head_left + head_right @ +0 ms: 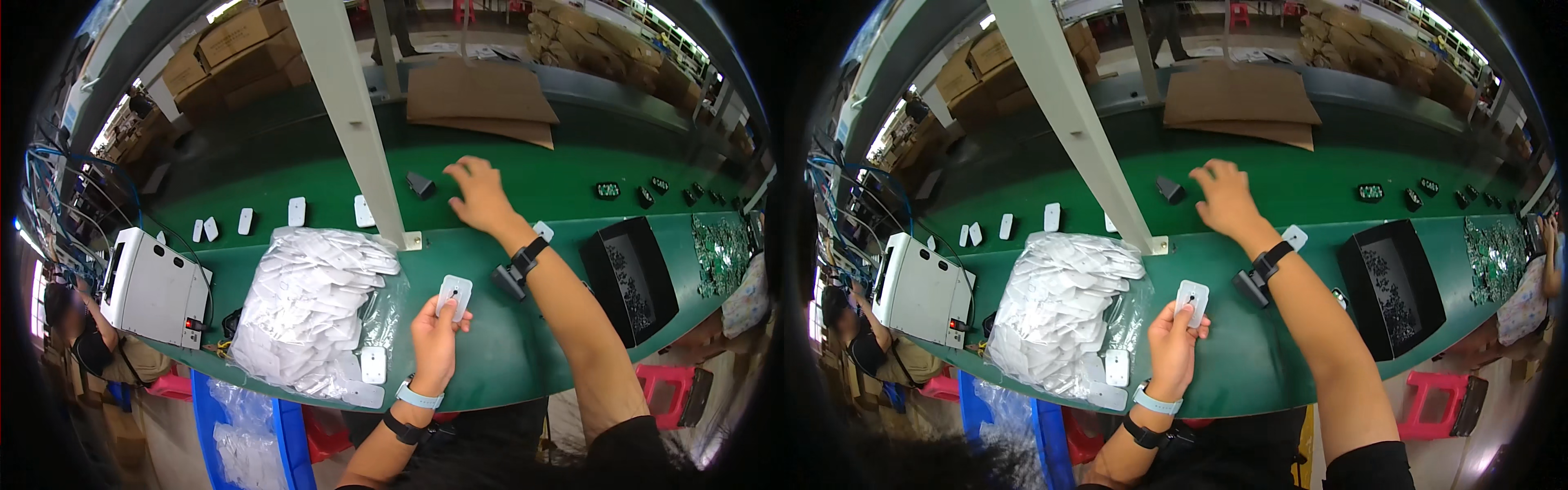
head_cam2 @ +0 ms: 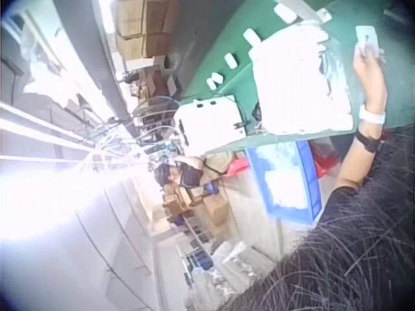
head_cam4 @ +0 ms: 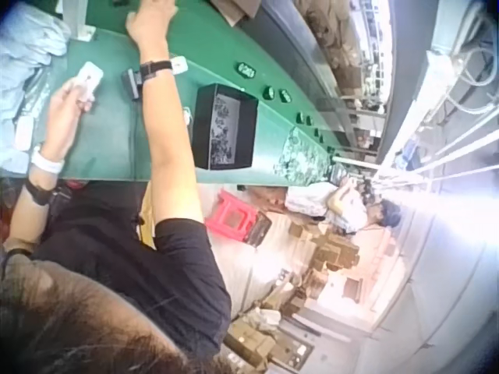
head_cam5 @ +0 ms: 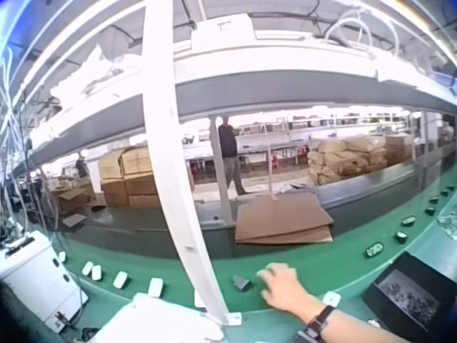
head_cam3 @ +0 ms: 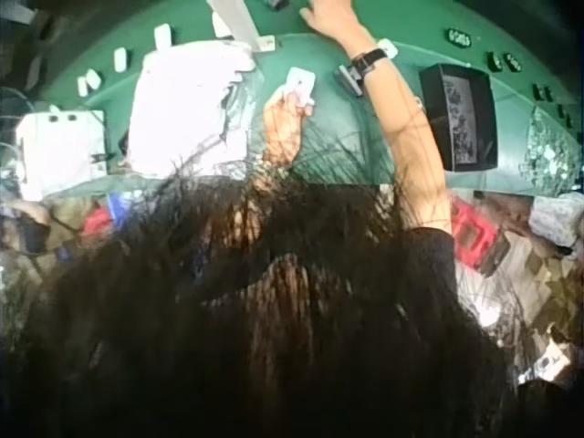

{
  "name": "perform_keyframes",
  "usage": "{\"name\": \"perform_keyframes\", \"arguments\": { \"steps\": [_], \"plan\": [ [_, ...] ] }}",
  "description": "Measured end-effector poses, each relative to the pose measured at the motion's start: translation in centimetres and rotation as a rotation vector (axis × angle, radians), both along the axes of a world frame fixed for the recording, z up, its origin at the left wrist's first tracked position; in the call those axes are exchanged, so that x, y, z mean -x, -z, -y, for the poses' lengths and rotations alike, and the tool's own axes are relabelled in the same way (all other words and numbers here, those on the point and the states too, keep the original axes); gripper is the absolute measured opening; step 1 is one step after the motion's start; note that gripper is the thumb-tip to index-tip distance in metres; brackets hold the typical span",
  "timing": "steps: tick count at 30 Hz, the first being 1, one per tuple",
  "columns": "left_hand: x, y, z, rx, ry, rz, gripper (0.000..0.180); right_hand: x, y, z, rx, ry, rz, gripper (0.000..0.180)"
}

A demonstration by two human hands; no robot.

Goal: The person assembles small electronic devices by hand at a green workbench. They pick up white plastic casings, insert small black components, place green circuit boards inside, and close the units. The finished devices are placed on the table.

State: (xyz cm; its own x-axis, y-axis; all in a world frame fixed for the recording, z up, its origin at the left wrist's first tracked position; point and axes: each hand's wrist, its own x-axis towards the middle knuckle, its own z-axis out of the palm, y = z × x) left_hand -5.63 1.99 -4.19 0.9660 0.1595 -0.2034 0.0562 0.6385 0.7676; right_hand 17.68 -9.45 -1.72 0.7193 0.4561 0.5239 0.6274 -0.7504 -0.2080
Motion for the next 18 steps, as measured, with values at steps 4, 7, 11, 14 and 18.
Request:
{"name": "perform_keyframes", "arguments": {
  "steps": [4, 7, 11, 14, 18],
  "plan": [
    [0.3, -0.4, -0.3, 0.011, -0.113, 0.029, 0.015, -1.2, 0.8, -6.5, -0.13, 0.039, -0.258, 0.066],
    [-0.1, 0.2, 0.1, 0.019, -0.144, 0.066, 0.015, -3.6, 3.1, -7.2, -0.059, 0.16, -0.357, 0.056],
    [0.1, 0.0, -0.6, 0.018, -0.196, 0.053, 0.015, -1.3, 2.2, -7.2, -0.326, -0.024, -0.366, 0.031],
    [0.3, 0.0, 0.2, 0.054, -0.172, 0.053, 0.016, 0.6, 0.6, -3.0, -0.552, -0.155, -0.408, 0.031],
    [0.6, 0.0, -0.6, 0.053, -0.196, 0.08, 0.017, 7.0, -2.5, -0.2, -1.344, -0.388, -1.086, 0.032]
  ]
}}
